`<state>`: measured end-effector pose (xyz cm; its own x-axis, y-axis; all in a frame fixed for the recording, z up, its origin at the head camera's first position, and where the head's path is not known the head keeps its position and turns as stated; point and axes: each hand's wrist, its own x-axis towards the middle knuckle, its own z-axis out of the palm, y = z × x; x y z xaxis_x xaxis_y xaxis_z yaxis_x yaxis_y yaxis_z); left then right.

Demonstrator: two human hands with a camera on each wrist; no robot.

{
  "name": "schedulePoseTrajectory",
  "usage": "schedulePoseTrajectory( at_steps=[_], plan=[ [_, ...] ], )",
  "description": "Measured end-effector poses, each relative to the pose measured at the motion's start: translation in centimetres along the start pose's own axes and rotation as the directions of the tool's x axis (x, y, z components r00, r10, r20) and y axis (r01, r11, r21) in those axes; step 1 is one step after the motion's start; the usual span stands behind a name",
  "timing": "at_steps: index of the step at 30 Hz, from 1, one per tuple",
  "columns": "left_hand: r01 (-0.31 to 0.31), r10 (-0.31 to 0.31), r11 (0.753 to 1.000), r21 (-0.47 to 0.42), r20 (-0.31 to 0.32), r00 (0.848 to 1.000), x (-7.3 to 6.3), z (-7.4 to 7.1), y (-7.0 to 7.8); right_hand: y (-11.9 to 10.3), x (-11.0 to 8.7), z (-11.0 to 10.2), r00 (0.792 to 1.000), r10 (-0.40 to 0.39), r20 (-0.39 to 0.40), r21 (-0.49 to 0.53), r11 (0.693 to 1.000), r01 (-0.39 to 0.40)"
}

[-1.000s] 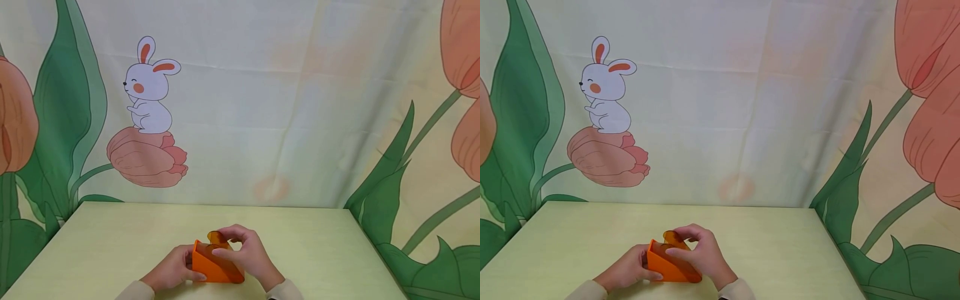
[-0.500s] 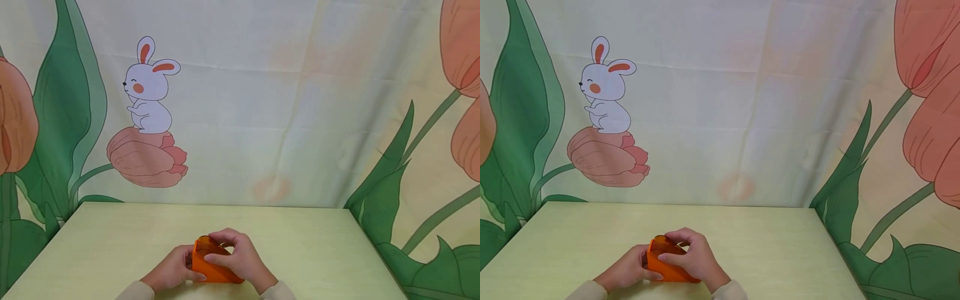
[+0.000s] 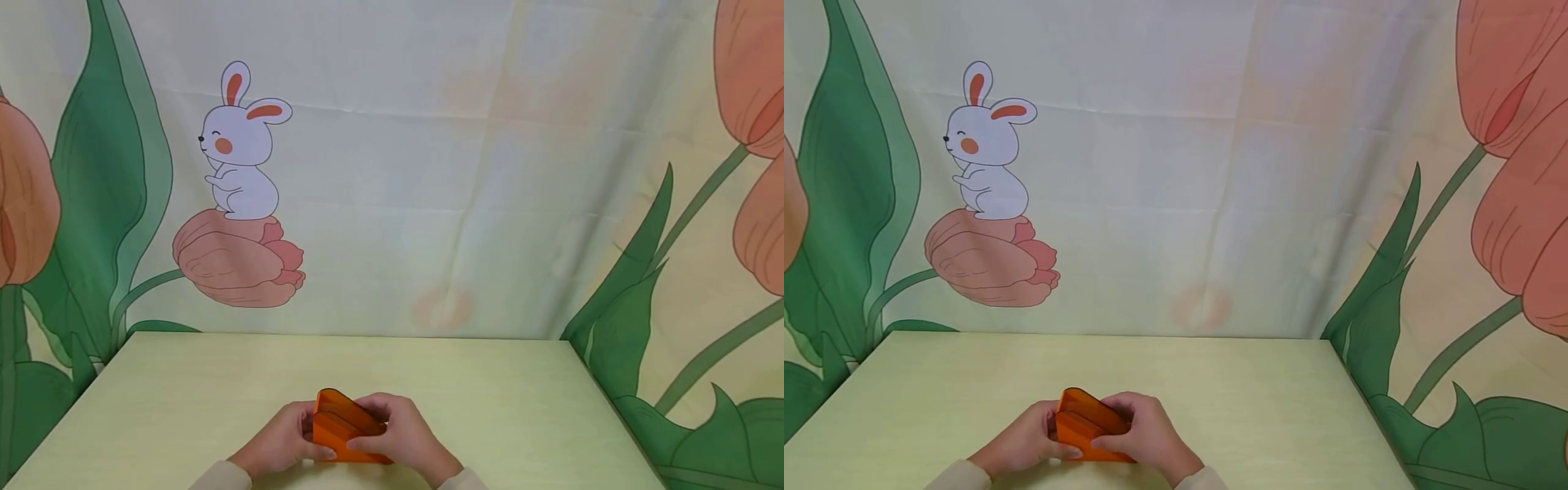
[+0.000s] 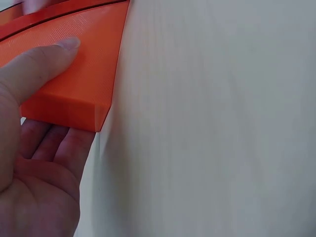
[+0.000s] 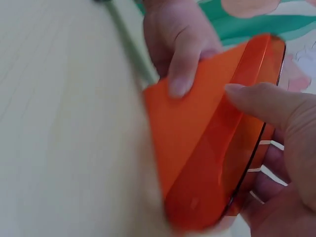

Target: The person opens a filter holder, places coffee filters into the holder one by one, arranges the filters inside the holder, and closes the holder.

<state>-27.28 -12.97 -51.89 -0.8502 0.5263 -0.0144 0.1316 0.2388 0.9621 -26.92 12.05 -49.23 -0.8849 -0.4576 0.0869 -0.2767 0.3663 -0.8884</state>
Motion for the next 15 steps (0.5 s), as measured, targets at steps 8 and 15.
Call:
schedulePoseTrajectory(
  at_steps=[8, 15],
  plan=[
    [-0.006, 0.006, 1.0, 0.01, -0.006, 1.0, 0.2, 0.2, 0.1, 2.8, -1.2, -1.8, 0.989, 0.137, 0.048, -0.092, 0.987, -0.132],
    [-0.008, 0.008, 1.0, 0.024, -0.024, 1.0, 0.8, 0.3, 0.0, 3.1, -1.0, -2.4, 0.988, 0.15, 0.038, -0.086, 0.986, -0.146]
  ],
)
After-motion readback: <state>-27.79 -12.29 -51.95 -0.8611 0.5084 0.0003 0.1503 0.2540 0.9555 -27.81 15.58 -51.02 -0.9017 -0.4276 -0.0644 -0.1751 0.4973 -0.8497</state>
